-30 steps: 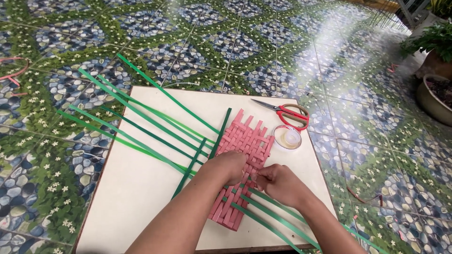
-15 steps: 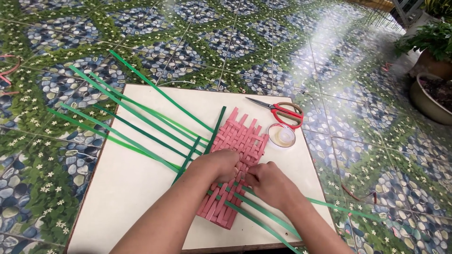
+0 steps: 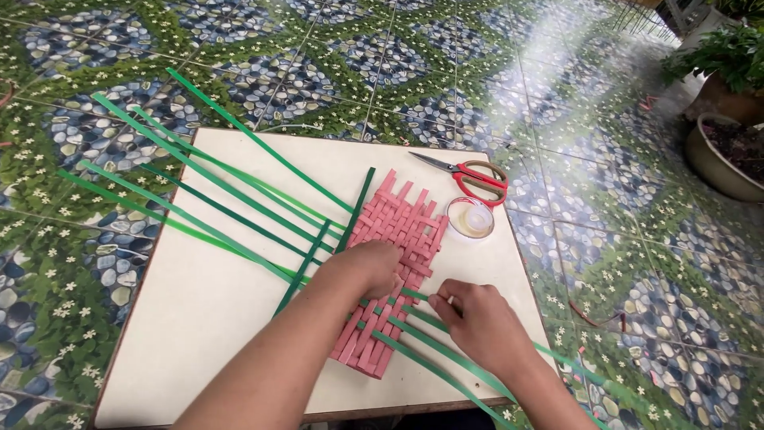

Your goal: Weaving green plastic strips into a pink plastic base to create a mat or component.

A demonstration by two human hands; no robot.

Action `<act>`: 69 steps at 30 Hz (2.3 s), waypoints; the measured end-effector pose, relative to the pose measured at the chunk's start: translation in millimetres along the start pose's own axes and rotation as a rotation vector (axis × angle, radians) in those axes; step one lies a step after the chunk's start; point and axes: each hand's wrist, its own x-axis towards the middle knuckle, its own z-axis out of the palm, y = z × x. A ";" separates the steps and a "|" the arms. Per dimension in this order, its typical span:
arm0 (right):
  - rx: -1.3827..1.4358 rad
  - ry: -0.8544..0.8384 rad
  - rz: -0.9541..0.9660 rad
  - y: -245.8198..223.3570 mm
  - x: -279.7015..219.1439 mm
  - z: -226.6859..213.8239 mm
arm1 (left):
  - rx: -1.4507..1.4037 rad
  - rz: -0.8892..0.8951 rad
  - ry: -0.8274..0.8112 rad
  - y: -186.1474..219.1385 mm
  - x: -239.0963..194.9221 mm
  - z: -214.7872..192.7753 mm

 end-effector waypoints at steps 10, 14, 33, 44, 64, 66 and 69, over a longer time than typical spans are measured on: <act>0.101 -0.030 -0.091 16.4 16.9 22.3 | -0.075 0.032 -0.039 -6.9 -3.7 -4.2; 0.121 -0.037 0.015 6.8 20.4 18.4 | -0.088 0.029 -0.027 -6.2 -8.5 -4.7; 0.153 -0.023 0.049 -0.1 9.5 15.3 | -0.165 0.002 0.467 -7.7 -23.7 35.3; 0.152 0.070 0.038 26.5 26.4 36.5 | 0.097 -0.076 0.634 1.8 15.0 59.5; 0.156 -0.035 0.176 41.2 43.7 35.7 | 0.084 -0.400 0.417 39.8 44.4 43.2; 0.180 -0.041 0.178 38.3 39.5 33.5 | 0.330 -0.445 0.537 41.6 71.9 61.3; 0.158 -0.032 0.171 39.2 39.5 35.7 | 0.403 -0.465 0.490 41.9 79.5 64.2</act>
